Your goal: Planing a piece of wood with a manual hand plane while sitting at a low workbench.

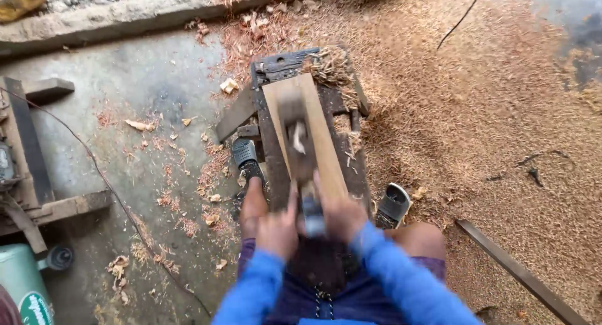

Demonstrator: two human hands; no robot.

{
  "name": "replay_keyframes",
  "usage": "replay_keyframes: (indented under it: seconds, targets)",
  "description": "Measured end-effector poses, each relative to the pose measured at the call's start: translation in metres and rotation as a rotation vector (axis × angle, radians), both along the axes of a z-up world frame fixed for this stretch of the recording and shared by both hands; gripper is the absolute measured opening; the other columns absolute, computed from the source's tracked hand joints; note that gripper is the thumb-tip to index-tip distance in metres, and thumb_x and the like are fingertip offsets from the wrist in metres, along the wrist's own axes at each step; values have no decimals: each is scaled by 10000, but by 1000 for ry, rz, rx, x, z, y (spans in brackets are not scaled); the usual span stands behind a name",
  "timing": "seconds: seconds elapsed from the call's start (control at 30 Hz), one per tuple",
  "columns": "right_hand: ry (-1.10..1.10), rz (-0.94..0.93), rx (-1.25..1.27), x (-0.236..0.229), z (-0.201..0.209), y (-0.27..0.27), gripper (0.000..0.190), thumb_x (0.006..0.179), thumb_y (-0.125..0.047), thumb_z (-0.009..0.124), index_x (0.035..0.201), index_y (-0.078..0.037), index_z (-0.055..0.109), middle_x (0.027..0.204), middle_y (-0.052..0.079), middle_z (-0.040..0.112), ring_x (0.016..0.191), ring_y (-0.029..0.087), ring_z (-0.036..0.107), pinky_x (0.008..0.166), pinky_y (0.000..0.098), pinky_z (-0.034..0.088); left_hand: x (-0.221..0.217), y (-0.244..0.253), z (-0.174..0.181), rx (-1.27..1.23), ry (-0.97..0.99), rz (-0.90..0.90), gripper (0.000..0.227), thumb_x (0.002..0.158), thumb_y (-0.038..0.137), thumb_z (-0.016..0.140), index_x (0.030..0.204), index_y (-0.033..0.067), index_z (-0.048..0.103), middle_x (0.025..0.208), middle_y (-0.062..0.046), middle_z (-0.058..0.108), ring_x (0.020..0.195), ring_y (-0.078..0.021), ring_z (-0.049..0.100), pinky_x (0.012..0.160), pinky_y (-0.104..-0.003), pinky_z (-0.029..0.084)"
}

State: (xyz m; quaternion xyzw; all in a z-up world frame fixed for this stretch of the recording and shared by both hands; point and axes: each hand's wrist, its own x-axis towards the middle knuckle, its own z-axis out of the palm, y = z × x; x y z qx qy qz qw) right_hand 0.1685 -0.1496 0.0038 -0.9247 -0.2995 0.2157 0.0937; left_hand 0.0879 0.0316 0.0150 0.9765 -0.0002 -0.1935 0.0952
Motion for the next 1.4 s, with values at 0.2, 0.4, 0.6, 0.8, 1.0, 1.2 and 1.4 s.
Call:
replay_keyframes:
  seconds: [0.2, 0.4, 0.6, 0.8, 1.0, 1.2, 1.4]
  targets:
    - [-213, -34, 42, 253, -26, 119, 1145, 803, -826, 653, 1620, -149, 223, 838, 274, 711, 712, 441, 719, 632, 543, 593, 260, 107, -50, 155, -138, 106, 810, 943, 368, 613, 1641, 289, 209, 874, -151, 727, 776, -337, 728, 678, -487, 559]
    - [-148, -40, -34, 240, 1, 126, 1264, 759, -914, 606, 1642, -115, 182, 805, 274, 716, 695, 431, 721, 652, 535, 590, 256, 109, -50, 136, -42, 180, 892, 950, 433, 624, 1654, 318, 88, 880, -158, 739, 793, -341, 756, 667, -482, 587]
    - [-161, -93, 119, 56, -16, 38, 1256, 690, -797, 706, 1639, -137, 213, 807, 212, 731, 632, 395, 714, 593, 526, 585, 63, 32, -27, 99, -82, 85, 952, 893, 319, 660, 1668, 233, 114, 767, -130, 746, 649, -308, 738, 708, -486, 579]
    - [17, -18, 109, -127, 22, -36, 1328, 723, -806, 724, 1581, 41, 167, 594, 164, 674, 478, 319, 673, 494, 474, 559, -128, -43, 1, -68, 136, 45, 989, 842, 217, 664, 1642, 110, 92, 786, -122, 739, 647, -299, 735, 586, -468, 605]
    - [13, 34, 27, -55, 4, -10, 1195, 822, -722, 686, 1622, 13, 191, 622, 151, 675, 495, 301, 667, 509, 462, 563, -51, -9, 1, -125, 124, 75, 1013, 820, 281, 705, 1623, 132, 105, 783, -121, 734, 657, -310, 732, 657, -505, 586]
    - [-85, -78, 97, 180, -15, 101, 1141, 805, -719, 701, 1654, -135, 212, 899, 288, 710, 740, 450, 716, 647, 560, 583, 189, 91, -22, 81, 16, 131, 884, 929, 362, 634, 1652, 293, 131, 799, -127, 732, 698, -298, 734, 665, -474, 569]
    - [-233, -43, 74, 232, -9, 128, 1322, 704, -907, 680, 1606, -64, 209, 949, 269, 701, 812, 417, 709, 679, 516, 587, 245, 109, -12, 90, -16, 164, 866, 1001, 461, 591, 1674, 299, 71, 843, -172, 752, 733, -305, 759, 621, -450, 615]
